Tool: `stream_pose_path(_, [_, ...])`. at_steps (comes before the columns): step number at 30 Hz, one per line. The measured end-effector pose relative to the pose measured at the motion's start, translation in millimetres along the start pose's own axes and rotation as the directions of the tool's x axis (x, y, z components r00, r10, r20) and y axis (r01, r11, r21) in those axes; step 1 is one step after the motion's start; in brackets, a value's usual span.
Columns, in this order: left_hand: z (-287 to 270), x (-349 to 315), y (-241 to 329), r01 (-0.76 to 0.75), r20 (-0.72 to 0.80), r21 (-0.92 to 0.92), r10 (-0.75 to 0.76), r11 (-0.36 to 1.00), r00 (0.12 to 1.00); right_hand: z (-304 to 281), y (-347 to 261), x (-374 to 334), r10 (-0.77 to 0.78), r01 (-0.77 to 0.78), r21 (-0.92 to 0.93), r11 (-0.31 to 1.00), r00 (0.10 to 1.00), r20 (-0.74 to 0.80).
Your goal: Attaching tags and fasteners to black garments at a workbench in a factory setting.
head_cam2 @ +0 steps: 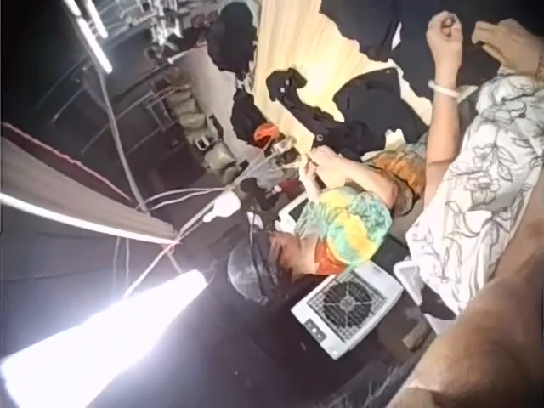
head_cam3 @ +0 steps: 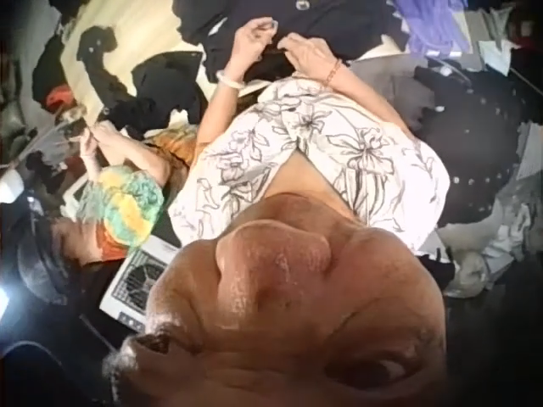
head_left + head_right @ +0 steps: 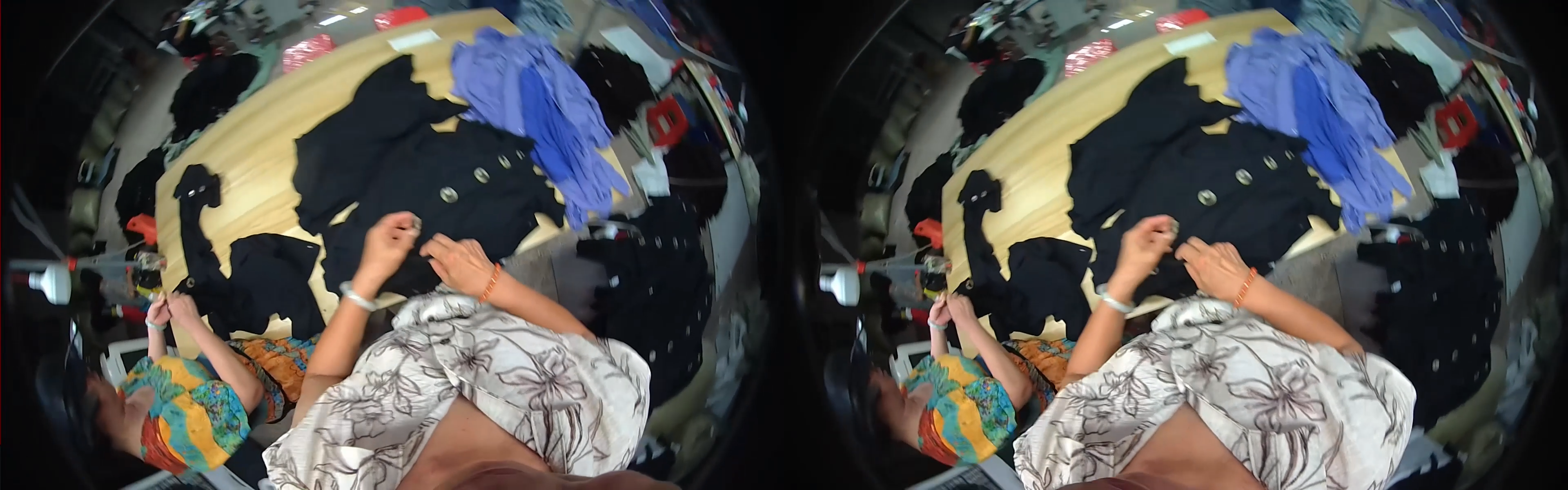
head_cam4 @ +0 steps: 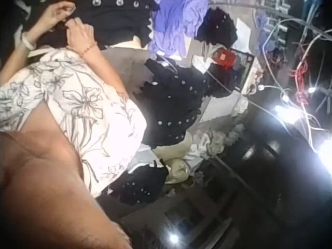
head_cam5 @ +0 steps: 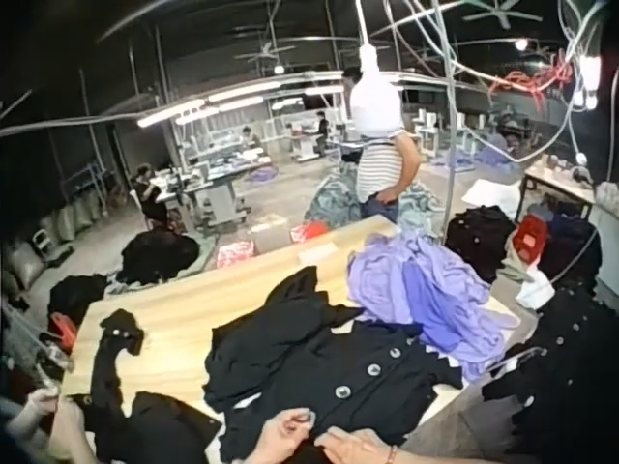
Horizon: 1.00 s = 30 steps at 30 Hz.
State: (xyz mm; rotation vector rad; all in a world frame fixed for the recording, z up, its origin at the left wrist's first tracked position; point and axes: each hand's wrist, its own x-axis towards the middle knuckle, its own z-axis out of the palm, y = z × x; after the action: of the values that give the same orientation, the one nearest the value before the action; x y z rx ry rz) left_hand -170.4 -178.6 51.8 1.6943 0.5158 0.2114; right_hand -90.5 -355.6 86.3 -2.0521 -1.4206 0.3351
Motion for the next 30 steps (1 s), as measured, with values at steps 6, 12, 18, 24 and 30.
stream_pose_path(6, [23, 6, 9, -0.037, 0.04, 0.061, 0.034, 0.997, 0.999, -13, 3, 0, -0.001, -0.002, -0.043, 0.999, 0.999, -0.054])
stream_pose_path(12, [21, -3, 10, 0.208, 0.078, -0.317, -0.193, 0.925, 0.978, -9, 5, 2, 0.028, -0.013, 0.123, 0.992, 0.992, -0.121])
stream_pose_path(18, [13, -13, 15, 0.151, 0.122, -0.324, -0.117, 0.934, 0.986, -9, 11, 7, -0.058, 0.058, -0.004, 0.998, 0.998, -0.038])
stream_pose_path(24, [12, -38, 20, -0.281, 0.051, 0.248, 0.277, 0.927, 0.96, -14, 20, 20, -0.084, 0.083, 0.013, 0.996, 0.995, 0.062])
stream_pose_path(30, [24, -43, 12, -0.314, -0.085, 0.381, 0.371, 0.87, 0.925, -24, 22, 25, -0.186, 0.185, 0.023, 0.982, 0.964, 0.188])
